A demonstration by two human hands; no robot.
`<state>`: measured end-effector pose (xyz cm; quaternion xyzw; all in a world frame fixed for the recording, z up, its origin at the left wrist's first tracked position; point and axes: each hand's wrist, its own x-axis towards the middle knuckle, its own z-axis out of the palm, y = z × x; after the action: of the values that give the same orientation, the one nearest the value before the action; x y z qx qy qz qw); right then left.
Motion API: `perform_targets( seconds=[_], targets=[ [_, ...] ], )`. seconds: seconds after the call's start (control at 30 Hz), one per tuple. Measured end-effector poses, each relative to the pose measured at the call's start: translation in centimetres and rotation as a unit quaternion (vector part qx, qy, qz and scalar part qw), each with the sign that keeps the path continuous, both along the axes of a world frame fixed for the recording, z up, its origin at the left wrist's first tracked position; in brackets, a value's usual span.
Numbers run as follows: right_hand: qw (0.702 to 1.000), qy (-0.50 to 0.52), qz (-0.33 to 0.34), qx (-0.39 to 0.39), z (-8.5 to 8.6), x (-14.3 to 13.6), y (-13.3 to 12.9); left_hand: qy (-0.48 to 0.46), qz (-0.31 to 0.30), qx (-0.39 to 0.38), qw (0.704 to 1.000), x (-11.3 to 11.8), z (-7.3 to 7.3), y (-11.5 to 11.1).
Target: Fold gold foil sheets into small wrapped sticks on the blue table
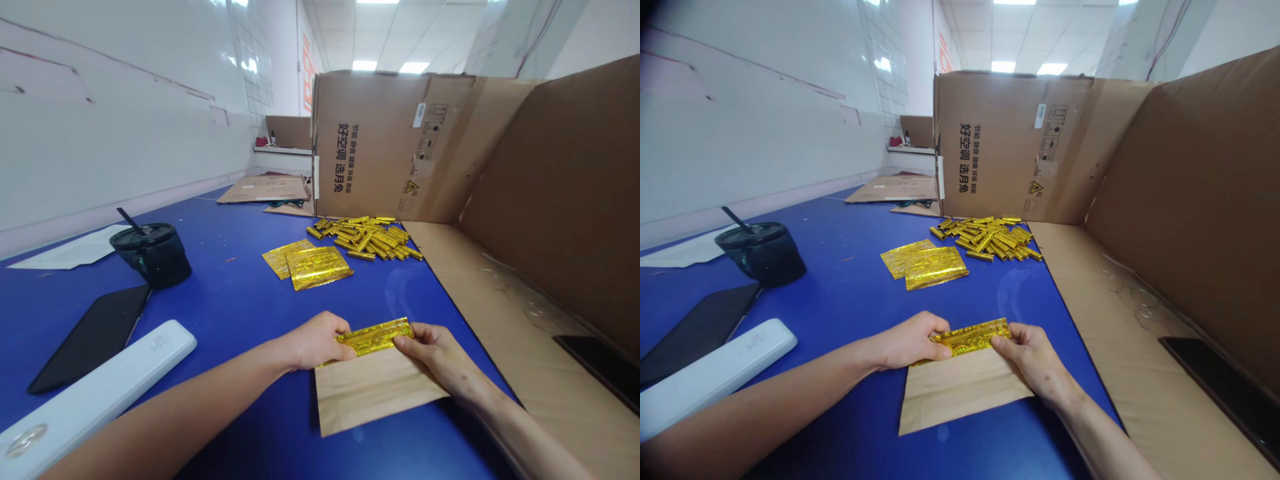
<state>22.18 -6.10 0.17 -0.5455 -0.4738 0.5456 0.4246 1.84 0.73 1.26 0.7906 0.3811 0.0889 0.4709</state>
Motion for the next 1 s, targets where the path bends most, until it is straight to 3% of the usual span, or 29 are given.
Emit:
perform_targets(
  seconds=[0.33, 0.47, 0.53, 0.63, 0.77, 1.0],
  targets=[
    [0.997, -0.065, -0.026, 0.025, 0.1, -0.5, 0.1, 0.082, -0.026, 0.164, 0.983, 0.0, 0.5, 0.2],
    [0.989, -0.128, -0.049, 0.055, -0.4, -0.7, 0.3, 0.090, 0.034, 0.356, 0.929, 0.4, 0.4, -1.3],
    [0.981, -0.169, -0.051, 0.079, -0.6, -0.7, 0.4, 0.081, -0.009, 0.423, 0.902, 0.8, 0.1, -2.4],
    [0.968, -0.227, -0.050, 0.097, -1.0, -0.6, 0.5, 0.095, -0.070, 0.437, 0.891, 1.1, -0.8, -3.8],
    [0.949, -0.291, -0.050, 0.109, -1.5, -0.5, 0.4, 0.137, -0.108, 0.371, 0.912, 1.0, -2.1, -5.0],
    [0.906, -0.406, -0.037, 0.119, -1.7, -0.3, 0.5, 0.155, -0.136, 0.322, 0.924, 0.9, -2.4, -5.6]
  ],
)
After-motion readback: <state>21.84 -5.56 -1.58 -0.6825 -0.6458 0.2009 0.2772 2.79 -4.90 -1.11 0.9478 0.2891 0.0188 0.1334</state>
